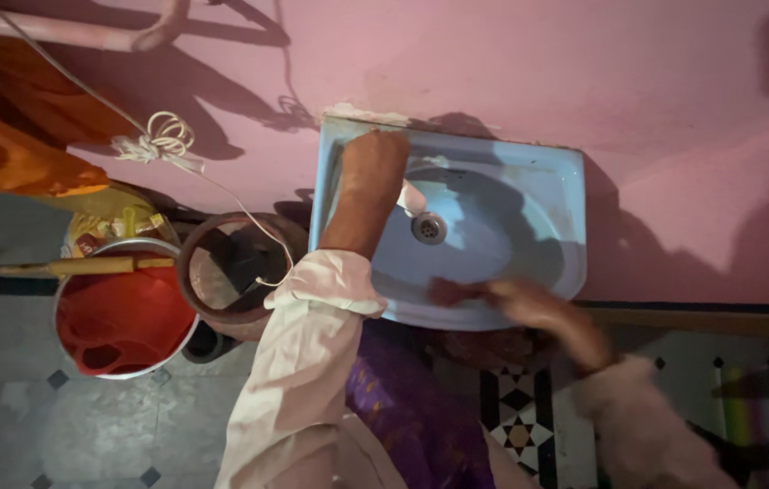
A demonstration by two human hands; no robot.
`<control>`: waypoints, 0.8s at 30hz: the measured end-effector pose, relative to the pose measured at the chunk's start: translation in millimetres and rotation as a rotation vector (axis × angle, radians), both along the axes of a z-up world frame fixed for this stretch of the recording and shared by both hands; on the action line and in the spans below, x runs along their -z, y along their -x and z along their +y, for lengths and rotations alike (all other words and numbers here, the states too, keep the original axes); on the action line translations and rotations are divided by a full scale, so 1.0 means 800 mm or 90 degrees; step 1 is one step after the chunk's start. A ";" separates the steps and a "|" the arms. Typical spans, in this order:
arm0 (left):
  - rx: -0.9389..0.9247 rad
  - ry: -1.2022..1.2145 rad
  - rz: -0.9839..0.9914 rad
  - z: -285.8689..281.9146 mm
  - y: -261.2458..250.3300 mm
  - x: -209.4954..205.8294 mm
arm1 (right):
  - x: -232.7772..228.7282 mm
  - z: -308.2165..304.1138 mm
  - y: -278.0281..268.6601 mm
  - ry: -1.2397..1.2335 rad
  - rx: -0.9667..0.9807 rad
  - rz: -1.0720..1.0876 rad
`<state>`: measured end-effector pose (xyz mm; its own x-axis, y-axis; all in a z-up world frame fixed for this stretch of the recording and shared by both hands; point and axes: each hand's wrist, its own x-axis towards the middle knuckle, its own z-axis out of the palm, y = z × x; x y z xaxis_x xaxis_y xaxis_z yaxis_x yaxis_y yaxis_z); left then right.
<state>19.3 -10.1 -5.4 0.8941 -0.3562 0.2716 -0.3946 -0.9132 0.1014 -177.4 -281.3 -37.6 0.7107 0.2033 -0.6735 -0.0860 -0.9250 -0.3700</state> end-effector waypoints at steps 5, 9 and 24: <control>-0.003 -0.012 0.020 0.001 0.000 0.003 | -0.065 -0.069 0.009 0.262 0.125 -0.014; -0.011 -0.016 0.021 -0.006 -0.002 0.006 | -0.017 -0.014 0.012 0.163 0.069 -0.008; -0.010 0.011 -0.005 0.002 -0.004 0.005 | 0.056 -0.079 -0.020 0.254 -0.013 -0.132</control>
